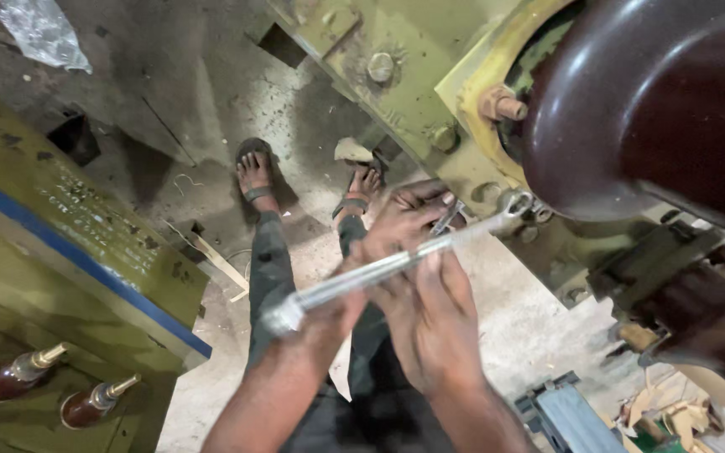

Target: The person uses two wrenches to tighten bolts on a large industrial machine. They systematically move from one bolt to the next, applying torque with both hands to secure the fasteners on the machine's frame.

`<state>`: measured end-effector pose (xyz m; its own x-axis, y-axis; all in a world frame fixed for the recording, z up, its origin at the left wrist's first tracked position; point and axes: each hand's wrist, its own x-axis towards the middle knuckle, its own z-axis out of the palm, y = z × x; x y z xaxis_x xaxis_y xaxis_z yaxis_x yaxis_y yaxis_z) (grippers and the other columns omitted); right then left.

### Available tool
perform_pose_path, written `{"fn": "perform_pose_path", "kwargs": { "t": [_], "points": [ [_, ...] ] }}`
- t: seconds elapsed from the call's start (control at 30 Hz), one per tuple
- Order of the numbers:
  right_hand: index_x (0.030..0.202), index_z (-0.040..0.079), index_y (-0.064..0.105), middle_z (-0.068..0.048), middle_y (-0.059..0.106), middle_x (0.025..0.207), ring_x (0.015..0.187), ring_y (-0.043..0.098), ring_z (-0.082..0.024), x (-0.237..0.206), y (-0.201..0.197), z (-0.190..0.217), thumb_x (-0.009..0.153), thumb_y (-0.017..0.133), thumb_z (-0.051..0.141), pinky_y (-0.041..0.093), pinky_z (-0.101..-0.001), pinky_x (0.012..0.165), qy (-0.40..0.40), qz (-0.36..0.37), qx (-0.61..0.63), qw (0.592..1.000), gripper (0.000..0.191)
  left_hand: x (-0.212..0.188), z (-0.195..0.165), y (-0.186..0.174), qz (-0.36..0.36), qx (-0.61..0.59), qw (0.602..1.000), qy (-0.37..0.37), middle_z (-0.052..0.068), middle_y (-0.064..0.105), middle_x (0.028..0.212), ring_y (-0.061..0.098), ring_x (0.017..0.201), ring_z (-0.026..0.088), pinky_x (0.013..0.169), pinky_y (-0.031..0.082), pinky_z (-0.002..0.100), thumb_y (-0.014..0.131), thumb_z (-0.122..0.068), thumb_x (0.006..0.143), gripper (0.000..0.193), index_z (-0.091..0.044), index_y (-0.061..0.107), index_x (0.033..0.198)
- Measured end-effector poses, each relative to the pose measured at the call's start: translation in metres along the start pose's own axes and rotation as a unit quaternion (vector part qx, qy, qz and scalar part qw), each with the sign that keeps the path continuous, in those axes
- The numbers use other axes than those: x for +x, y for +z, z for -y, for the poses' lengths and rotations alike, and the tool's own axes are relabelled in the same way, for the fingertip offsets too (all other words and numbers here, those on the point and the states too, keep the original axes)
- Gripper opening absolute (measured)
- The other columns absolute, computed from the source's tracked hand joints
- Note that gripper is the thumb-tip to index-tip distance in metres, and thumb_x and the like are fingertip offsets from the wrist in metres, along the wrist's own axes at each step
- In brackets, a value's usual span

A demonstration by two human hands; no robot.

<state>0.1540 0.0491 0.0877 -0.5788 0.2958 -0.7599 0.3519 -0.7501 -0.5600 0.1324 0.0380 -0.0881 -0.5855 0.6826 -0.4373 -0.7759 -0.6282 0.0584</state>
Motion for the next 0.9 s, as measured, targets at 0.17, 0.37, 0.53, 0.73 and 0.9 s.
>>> {"fn": "perform_pose_path", "kwargs": {
  "t": [0.17, 0.37, 0.53, 0.73, 0.9],
  "points": [
    [0.125, 0.0, 0.059, -0.002, 0.052, 0.075, 0.066, 0.049, -0.011, -0.02, -0.095, 0.029, 0.112, 0.045, 0.027, 0.047, -0.028, 0.061, -0.053, -0.083, -0.331, 0.938, 0.033, 0.014, -0.026, -0.005, -0.018, 0.15, 0.984, -0.093, 0.01, 0.074, 0.096, 0.074, 0.074, 0.017, 0.054, 0.053, 0.028, 0.067, -0.008, 0.097, 0.025, 0.005, 0.068, 0.118],
    [0.112, 0.005, 0.073, 0.001, 0.058, 0.071, 0.06, 0.044, -0.005, 0.005, -0.138, 0.078, 0.106, 0.054, 0.019, 0.035, -0.0241, 0.054, -0.081, -0.134, -0.565, 0.81, 0.024, 0.019, -0.051, 0.005, 0.009, 0.142, 0.979, -0.144, 0.007, 0.073, 0.089, 0.072, 0.068, 0.016, 0.046, 0.046, 0.026, 0.069, -0.007, 0.097, 0.013, 0.003, 0.07, 0.106],
    [0.114, 0.004, 0.07, 0.0, 0.062, 0.078, 0.069, 0.052, -0.006, 0.014, -0.156, 0.08, 0.107, 0.056, 0.018, 0.044, -0.0232, 0.063, -0.139, -0.129, -0.6, 0.777, 0.021, 0.027, -0.062, 0.002, -0.003, 0.227, 0.961, -0.156, 0.009, 0.075, 0.083, 0.073, 0.065, 0.016, 0.044, 0.048, 0.026, 0.069, -0.005, 0.09, 0.014, 0.003, 0.073, 0.1],
    [0.123, 0.002, 0.059, -0.014, 0.069, 0.1, 0.092, 0.076, -0.032, 0.012, -0.074, 0.03, 0.101, 0.05, 0.035, 0.062, -0.0488, 0.082, 0.146, -0.089, -0.298, 0.939, 0.04, 0.019, -0.046, -0.002, -0.005, 0.223, 0.969, -0.11, 0.012, 0.074, 0.085, 0.072, 0.069, 0.018, 0.05, 0.05, 0.026, 0.071, -0.009, 0.096, 0.018, 0.005, 0.07, 0.108],
    [0.138, 0.007, 0.048, -0.019, 0.061, 0.14, 0.133, 0.058, -0.036, 0.052, 0.036, 0.002, 0.108, 0.046, 0.025, 0.045, -0.0528, 0.115, -0.013, 0.064, 0.055, 0.996, 0.035, -0.005, -0.015, 0.017, -0.03, -0.182, 0.979, 0.092, 0.008, 0.073, 0.097, 0.072, 0.08, 0.018, 0.062, 0.055, 0.029, 0.066, -0.009, 0.099, 0.017, -0.003, 0.065, 0.116]
  ]
}}
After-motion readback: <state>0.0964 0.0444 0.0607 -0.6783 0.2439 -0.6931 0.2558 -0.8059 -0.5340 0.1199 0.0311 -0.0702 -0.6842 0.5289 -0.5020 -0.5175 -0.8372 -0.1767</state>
